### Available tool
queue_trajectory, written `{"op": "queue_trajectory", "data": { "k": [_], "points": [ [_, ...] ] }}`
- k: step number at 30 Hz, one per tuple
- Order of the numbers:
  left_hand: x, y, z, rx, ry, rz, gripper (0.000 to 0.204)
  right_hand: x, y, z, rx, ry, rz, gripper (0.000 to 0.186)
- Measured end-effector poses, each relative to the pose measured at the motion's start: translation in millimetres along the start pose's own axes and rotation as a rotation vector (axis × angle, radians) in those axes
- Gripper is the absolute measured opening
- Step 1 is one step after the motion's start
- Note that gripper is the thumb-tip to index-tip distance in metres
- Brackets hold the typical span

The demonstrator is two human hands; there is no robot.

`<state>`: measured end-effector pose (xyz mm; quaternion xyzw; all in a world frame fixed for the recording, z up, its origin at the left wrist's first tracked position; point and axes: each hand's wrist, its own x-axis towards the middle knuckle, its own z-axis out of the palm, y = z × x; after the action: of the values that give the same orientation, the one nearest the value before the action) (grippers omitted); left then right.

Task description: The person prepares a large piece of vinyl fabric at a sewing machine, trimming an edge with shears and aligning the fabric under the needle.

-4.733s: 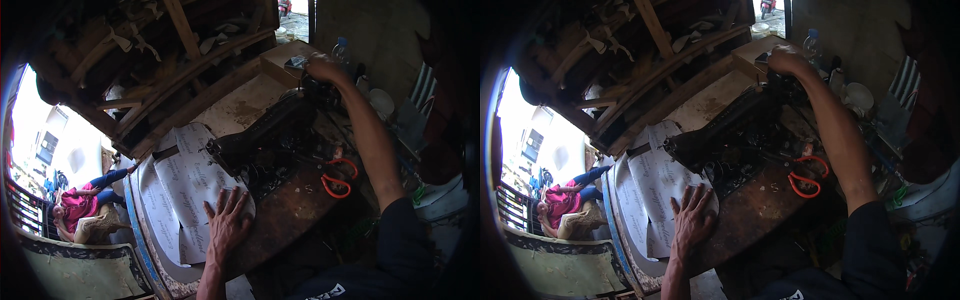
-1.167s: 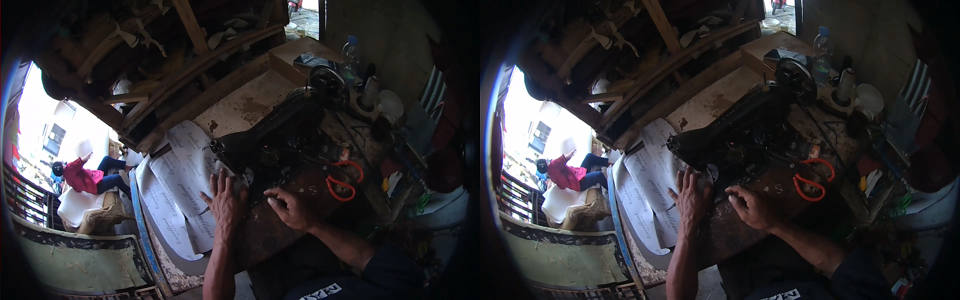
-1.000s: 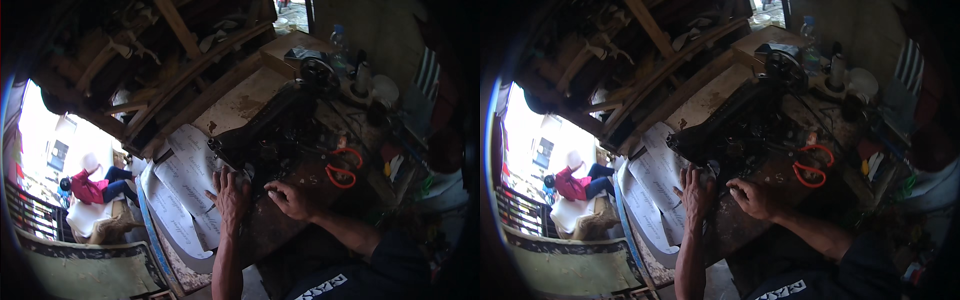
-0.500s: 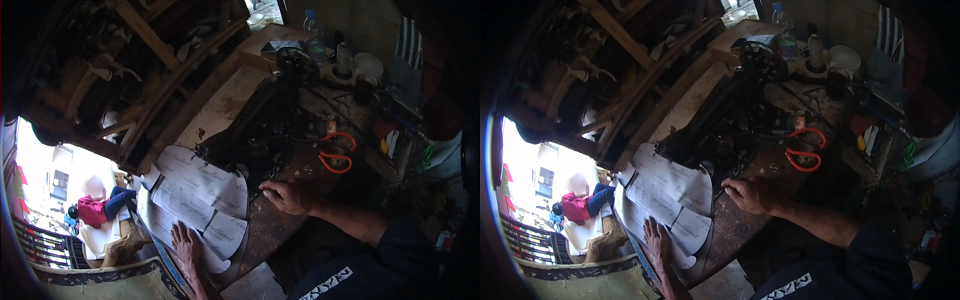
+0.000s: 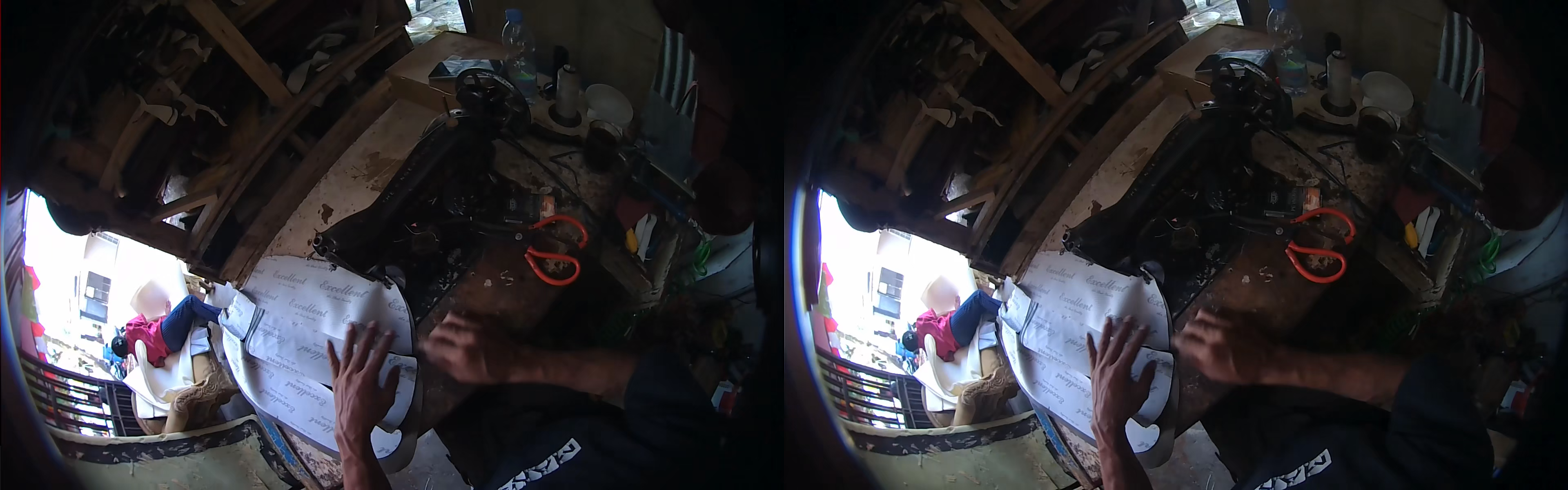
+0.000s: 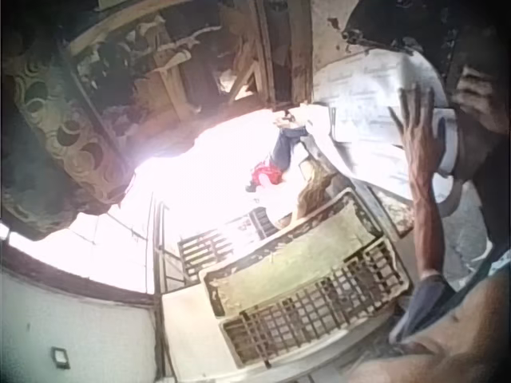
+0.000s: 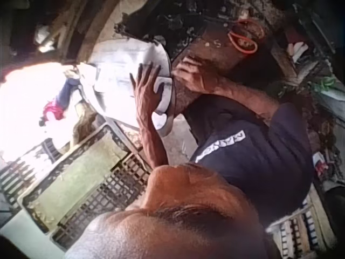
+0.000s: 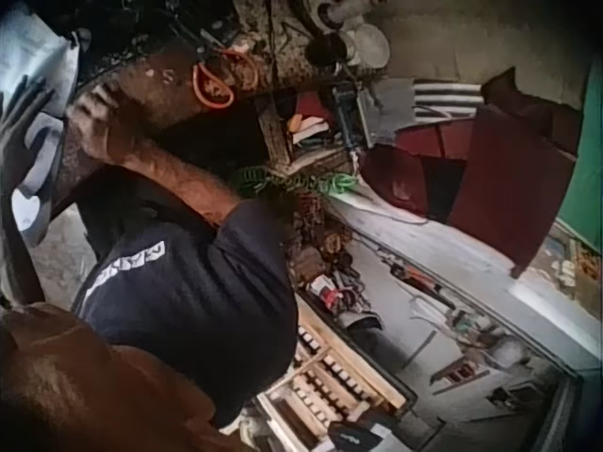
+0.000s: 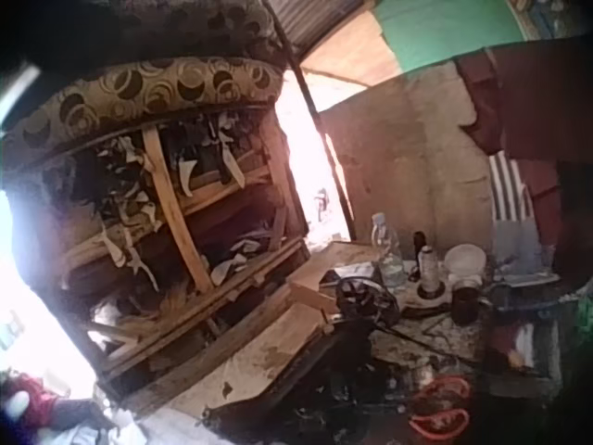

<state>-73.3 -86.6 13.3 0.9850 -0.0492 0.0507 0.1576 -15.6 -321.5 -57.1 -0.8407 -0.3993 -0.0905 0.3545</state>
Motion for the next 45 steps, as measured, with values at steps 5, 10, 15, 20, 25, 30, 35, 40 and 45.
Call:
{"op": "queue_trajectory", "data": {
  "k": [5,10,15,20,25,30,35,40,45],
  "points": [
    [12.7,-28.7,22.5,-0.117,-0.163,0.202,0.03,-28.3,-41.7,6.6,-0.096,-0.101,-0.237,0.033],
    [5.8,-28.6,29.6,-0.136,-0.143,0.205,0.034,-29.5,-38.3,7.1,-0.086,-0.117,-0.226,0.037],
    [3.1,-29.6,34.7,-0.137,-0.09,0.218,0.034,-28.7,-36.8,5.8,-0.102,-0.128,-0.251,0.037],
    [2.7,-31.7,38.2,-0.176,-0.087,0.208,0.036,-30.8,-37.7,7.5,-0.083,-0.121,-0.236,0.035],
    [-0.3,-30.7,46.4,-0.189,-0.049,0.19,0.036,-32.8,-37.0,8.3,-0.103,-0.137,-0.233,0.039],
    [3.3,-21.9,48.7,-0.189,-0.017,0.124,0.034,-34.1,-34.6,9.2,-0.082,-0.134,-0.251,0.034],
    [5.4,-16.3,50.7,-0.185,0.021,0.105,0.032,-36.2,-33.1,11.7,-0.073,-0.161,-0.272,0.039],
    [6.2,-13.7,53.0,-0.186,0.03,0.073,0.028,-34.4,-34.1,7.9,-0.042,-0.175,-0.253,0.035],
    [8.5,-12.3,54.1,-0.172,0.026,0.053,0.028,-34.7,-32.8,10.2,-0.049,-0.16,-0.24,0.038]
  ]
}}
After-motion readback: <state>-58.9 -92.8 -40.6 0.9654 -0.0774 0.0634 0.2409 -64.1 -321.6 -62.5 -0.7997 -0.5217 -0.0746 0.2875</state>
